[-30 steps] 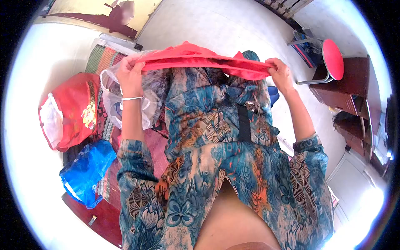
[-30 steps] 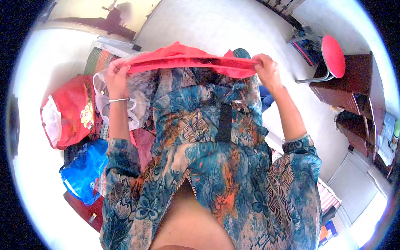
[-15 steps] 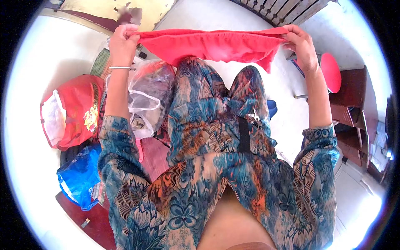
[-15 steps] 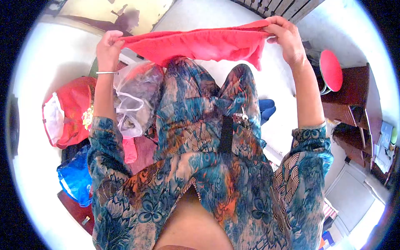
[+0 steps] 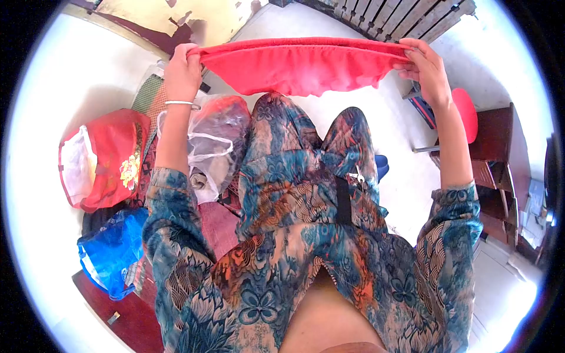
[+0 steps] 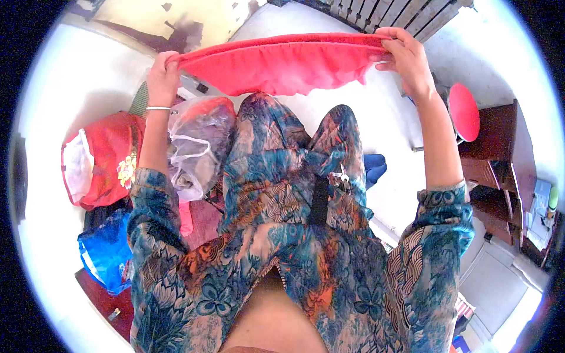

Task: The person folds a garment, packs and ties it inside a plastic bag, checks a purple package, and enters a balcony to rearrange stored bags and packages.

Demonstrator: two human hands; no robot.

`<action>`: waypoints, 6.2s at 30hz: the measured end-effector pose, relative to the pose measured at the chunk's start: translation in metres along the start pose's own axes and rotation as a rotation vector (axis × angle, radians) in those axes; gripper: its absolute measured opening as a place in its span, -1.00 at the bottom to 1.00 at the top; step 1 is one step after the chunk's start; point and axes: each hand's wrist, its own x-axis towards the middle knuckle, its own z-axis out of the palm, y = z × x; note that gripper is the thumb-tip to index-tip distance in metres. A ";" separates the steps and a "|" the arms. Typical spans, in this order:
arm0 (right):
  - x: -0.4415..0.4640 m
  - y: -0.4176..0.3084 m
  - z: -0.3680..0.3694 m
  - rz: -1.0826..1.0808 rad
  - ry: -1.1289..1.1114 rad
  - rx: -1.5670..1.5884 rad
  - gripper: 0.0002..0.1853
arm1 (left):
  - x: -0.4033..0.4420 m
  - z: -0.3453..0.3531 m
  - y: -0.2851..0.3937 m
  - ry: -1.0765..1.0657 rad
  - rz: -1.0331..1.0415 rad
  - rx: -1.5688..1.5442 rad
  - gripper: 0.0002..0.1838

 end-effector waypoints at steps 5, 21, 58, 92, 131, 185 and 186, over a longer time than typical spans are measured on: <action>-0.010 0.008 0.001 -0.078 0.045 0.165 -0.73 | -0.009 -0.003 -0.011 -0.148 -0.401 -0.780 -0.78; -0.063 0.006 0.004 -0.547 0.371 0.255 -0.76 | -0.047 -0.048 0.057 0.125 0.012 -0.697 -0.68; -0.009 -0.031 0.098 -0.555 -0.168 -0.301 -0.64 | -0.060 0.080 0.076 -0.319 0.317 -0.245 -0.75; -0.147 0.132 0.109 -0.371 -0.461 -0.193 -0.65 | -0.224 -0.021 0.035 -0.893 0.363 0.009 -0.65; -0.140 0.085 0.094 -0.201 -0.350 -0.182 -0.70 | -0.168 -0.015 0.033 -0.504 0.246 -0.195 -0.65; -0.124 0.106 0.228 -0.544 -0.426 -0.315 -0.48 | -0.201 0.090 -0.015 -0.105 -0.709 -0.849 -0.51; -0.129 0.104 0.228 -0.514 -0.444 -0.324 -0.47 | -0.198 0.087 -0.009 -0.145 -0.716 -0.835 -0.53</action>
